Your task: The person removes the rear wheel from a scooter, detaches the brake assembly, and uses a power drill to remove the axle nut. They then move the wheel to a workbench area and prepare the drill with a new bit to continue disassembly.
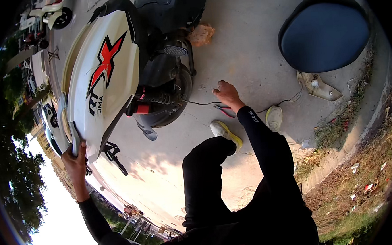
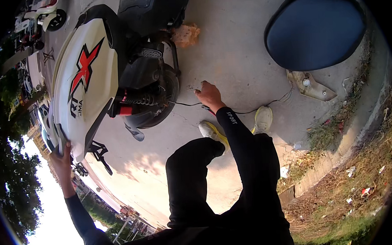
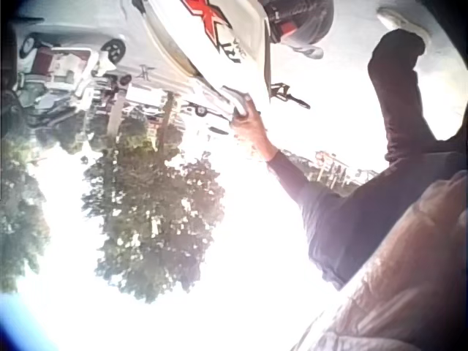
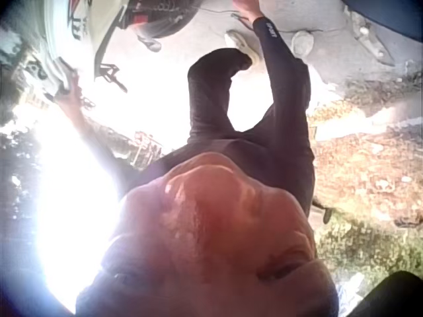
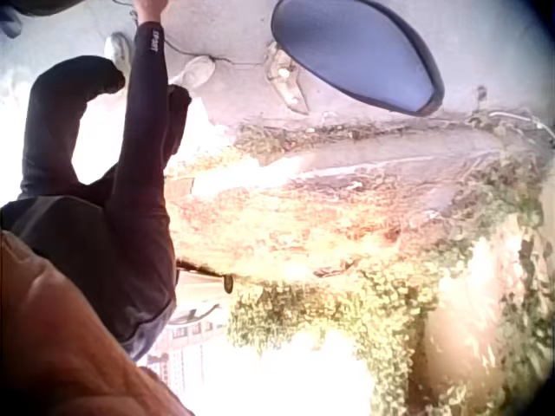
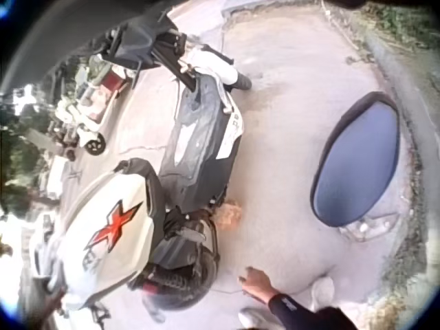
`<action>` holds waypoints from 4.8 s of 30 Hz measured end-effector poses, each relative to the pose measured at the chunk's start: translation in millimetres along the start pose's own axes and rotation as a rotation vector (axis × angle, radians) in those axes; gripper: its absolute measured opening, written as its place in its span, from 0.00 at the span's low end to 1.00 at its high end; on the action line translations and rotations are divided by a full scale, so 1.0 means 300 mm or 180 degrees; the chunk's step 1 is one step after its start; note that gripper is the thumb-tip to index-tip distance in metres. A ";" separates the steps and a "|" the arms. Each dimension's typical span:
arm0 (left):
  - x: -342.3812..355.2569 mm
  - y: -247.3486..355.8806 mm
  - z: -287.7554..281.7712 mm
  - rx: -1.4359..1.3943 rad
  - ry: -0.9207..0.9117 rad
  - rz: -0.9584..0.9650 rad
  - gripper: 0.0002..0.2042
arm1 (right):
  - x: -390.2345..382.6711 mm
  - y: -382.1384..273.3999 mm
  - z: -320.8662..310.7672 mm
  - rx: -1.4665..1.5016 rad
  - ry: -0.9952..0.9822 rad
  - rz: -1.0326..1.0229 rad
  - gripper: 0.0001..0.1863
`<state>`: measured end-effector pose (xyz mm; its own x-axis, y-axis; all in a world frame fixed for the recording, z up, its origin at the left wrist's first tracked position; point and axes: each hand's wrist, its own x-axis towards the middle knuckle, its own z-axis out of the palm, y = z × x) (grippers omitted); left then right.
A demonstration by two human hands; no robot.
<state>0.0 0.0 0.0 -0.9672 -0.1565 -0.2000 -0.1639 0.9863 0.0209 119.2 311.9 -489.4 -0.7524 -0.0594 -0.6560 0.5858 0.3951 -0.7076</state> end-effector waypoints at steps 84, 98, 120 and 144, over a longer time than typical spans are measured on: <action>0.192 -0.073 -0.137 -0.1562 -0.3984 -0.1288 0.12 | -0.917 -1.780 0.470 0.6590 0.0681 0.0885 0.38; 0.248 -0.103 -0.179 -0.1854 -0.4290 -0.1193 0.15 | -0.897 -1.870 0.453 0.5853 0.0678 0.1447 0.44; 0.491 -0.295 -0.273 -0.1552 -0.4176 -0.1389 0.11 | -0.727 -2.062 0.606 0.5256 0.0326 0.0791 0.55; 0.718 -0.422 -0.450 -0.0659 -0.4223 -0.1824 0.15 | -0.659 -2.143 0.709 0.4554 -0.0433 -0.0616 0.40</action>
<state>-213.8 -165.8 86.7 0.1057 -0.2413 -0.9647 -0.5926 0.7638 -0.2560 -44.5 -125.3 39.5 -0.8670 -0.1216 -0.4833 0.3348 -0.8604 -0.3842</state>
